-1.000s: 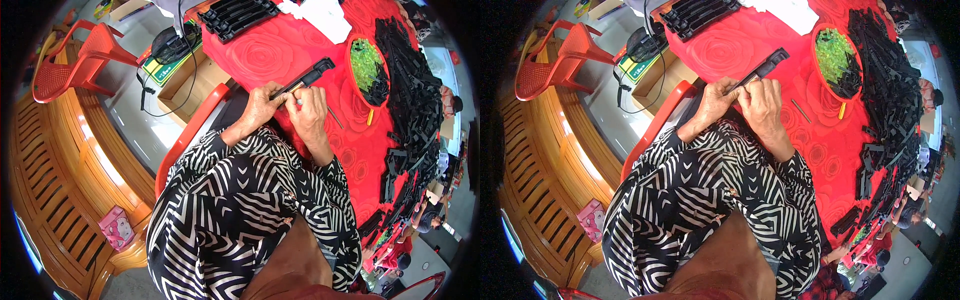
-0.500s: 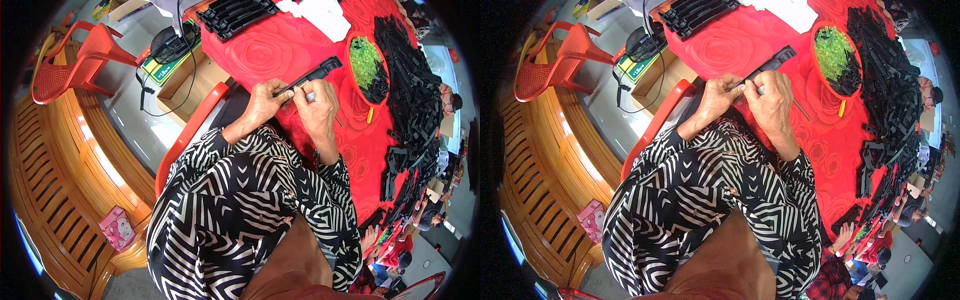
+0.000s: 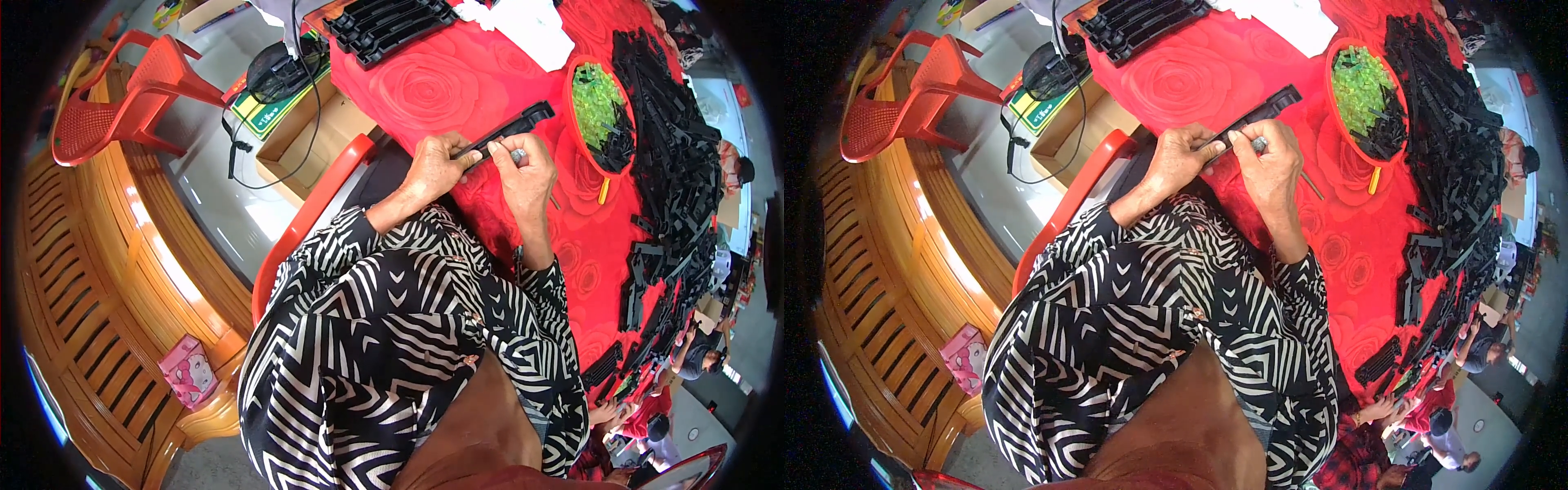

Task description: The person assembles toy parts by inserting metal rods, small components, and plastic pieces into black plastic casings by hand.

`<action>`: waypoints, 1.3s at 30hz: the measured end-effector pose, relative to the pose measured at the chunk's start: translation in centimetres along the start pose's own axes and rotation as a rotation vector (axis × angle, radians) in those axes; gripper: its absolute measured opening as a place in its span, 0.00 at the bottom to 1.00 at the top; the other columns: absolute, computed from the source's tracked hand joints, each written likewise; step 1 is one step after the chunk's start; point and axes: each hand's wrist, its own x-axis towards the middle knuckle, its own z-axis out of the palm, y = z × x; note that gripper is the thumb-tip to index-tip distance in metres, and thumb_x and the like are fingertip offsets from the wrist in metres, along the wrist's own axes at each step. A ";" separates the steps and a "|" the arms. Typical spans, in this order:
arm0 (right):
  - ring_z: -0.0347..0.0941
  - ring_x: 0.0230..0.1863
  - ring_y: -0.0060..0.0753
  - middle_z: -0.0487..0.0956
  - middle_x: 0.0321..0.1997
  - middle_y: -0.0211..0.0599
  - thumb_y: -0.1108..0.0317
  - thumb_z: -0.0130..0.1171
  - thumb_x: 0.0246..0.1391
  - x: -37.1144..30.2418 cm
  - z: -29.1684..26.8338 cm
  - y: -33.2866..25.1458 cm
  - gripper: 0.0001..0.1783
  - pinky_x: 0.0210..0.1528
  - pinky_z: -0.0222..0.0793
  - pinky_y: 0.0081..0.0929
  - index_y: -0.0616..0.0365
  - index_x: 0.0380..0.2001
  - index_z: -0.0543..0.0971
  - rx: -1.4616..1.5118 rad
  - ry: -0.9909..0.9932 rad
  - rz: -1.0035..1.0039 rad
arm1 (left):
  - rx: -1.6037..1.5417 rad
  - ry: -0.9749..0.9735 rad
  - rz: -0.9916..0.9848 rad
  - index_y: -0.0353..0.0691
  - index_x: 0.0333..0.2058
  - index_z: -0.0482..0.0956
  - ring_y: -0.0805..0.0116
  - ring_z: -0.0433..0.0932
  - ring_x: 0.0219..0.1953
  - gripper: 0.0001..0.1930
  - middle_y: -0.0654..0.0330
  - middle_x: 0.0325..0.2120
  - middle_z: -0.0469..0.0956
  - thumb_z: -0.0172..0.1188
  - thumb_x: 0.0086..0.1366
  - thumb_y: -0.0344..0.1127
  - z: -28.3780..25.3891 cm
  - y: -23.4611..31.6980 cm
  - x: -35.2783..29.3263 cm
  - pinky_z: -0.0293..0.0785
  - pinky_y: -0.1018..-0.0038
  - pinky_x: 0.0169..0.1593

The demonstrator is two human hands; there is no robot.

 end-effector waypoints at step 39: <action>0.67 0.24 0.28 0.71 0.25 0.37 0.75 0.56 0.44 -1.7 1.8 1.8 0.15 0.26 0.65 0.23 0.66 0.35 0.64 0.070 0.082 0.377 | -0.206 -0.151 -0.119 0.30 0.29 0.73 0.78 0.72 0.18 0.06 0.62 0.17 0.74 0.56 0.58 0.28 0.4 -2.6 -0.4 0.68 0.80 0.22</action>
